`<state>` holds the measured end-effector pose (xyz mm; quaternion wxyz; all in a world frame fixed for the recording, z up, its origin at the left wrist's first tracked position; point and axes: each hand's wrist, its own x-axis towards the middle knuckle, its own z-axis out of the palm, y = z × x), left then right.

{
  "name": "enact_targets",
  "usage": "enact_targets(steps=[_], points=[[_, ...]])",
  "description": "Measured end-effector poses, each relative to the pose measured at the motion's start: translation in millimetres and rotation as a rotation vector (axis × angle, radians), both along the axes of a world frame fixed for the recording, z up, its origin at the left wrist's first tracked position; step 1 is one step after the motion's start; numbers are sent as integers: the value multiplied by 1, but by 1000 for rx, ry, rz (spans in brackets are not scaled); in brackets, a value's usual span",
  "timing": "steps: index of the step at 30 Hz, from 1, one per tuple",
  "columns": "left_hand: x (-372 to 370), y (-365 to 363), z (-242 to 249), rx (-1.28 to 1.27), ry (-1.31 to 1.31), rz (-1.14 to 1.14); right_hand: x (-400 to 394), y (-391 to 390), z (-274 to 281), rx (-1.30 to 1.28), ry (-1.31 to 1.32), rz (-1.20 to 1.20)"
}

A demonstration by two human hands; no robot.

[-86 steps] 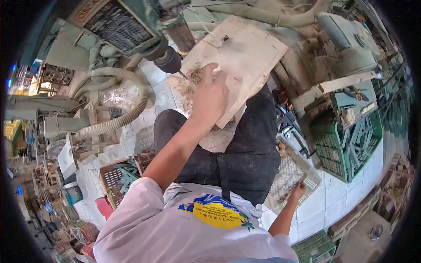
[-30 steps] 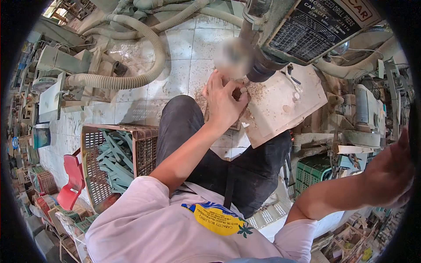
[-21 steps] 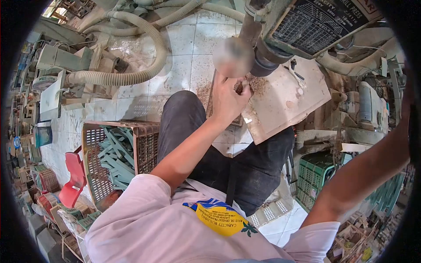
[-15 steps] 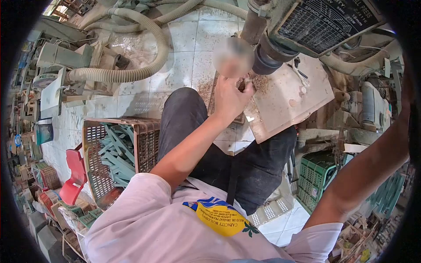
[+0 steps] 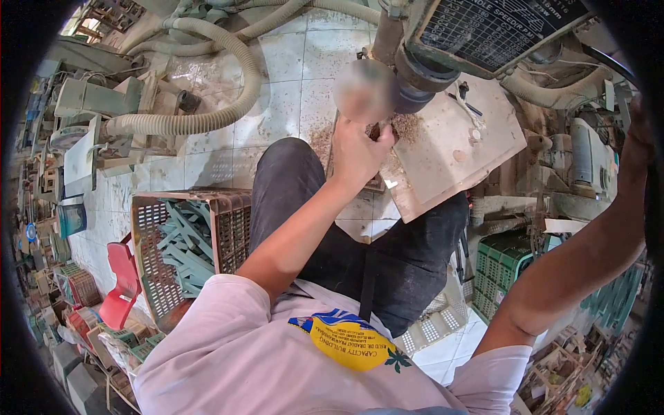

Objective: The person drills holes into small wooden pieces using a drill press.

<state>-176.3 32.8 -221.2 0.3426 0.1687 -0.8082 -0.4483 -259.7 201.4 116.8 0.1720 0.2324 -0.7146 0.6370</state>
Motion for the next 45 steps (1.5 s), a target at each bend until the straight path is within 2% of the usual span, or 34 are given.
enact_targets(steps=[4, 5, 7, 8, 10, 11, 13, 14, 16, 17, 19, 22, 25, 28, 31, 34, 37, 43, 45], points=[[0, -1, 0, 9, -3, -4, -21, 9, -13, -139, -18, -106], [0, -2, 0, -3, 2, -9, -56, 33, -20, 110, 398, -71], [1, -2, 1, 0, -5, -3, -50, 29, -19, 362, 812, -33], [1, -2, 2, 4, -14, 1, -25, 29, -17, 233, 505, 126], [0, -2, 0, 1, -7, 0, -29, 31, -15, 102, 197, 280], [0, -2, -1, -2, 0, -1, -67, 45, -18, 310, 646, 227], [0, -2, -1, -12, -2, 7, -64, 31, -16, 515, 1100, 161], [0, -2, 0, -22, -7, 13, -42, 25, -18, 246, 707, 157], [0, -2, 0, -21, -3, 7, -27, 21, -20, -17, 310, 149], [0, -3, 0, -20, -2, -2, -31, 29, -22, 12, 276, 237], [0, -3, -2, -16, -6, -9, -29, 31, -26, 40, 242, 323], [1, -3, 0, -5, -20, -19, -18, 26, -32, 6, 275, 152], [1, -2, 2, -2, -21, -6, -14, 23, -32, 113, 366, 119], [1, -2, 3, -14, -14, 7, -13, 21, -36, 39, 292, -48], [1, -2, 1, -20, -15, 8, -21, 28, -38, -26, 295, 124], [0, -2, 3, -7, -14, 5, -20, 26, -36, 70, 361, 98], [0, -1, 2, 4, -10, 8, -25, 25, -32, -15, 344, 179], [1, 0, 5, 11, -15, 18, -21, 26, -27, 160, 404, 165], [1, -1, 4, 0, -11, 21, -13, 21, -26, 11, 245, 162]])
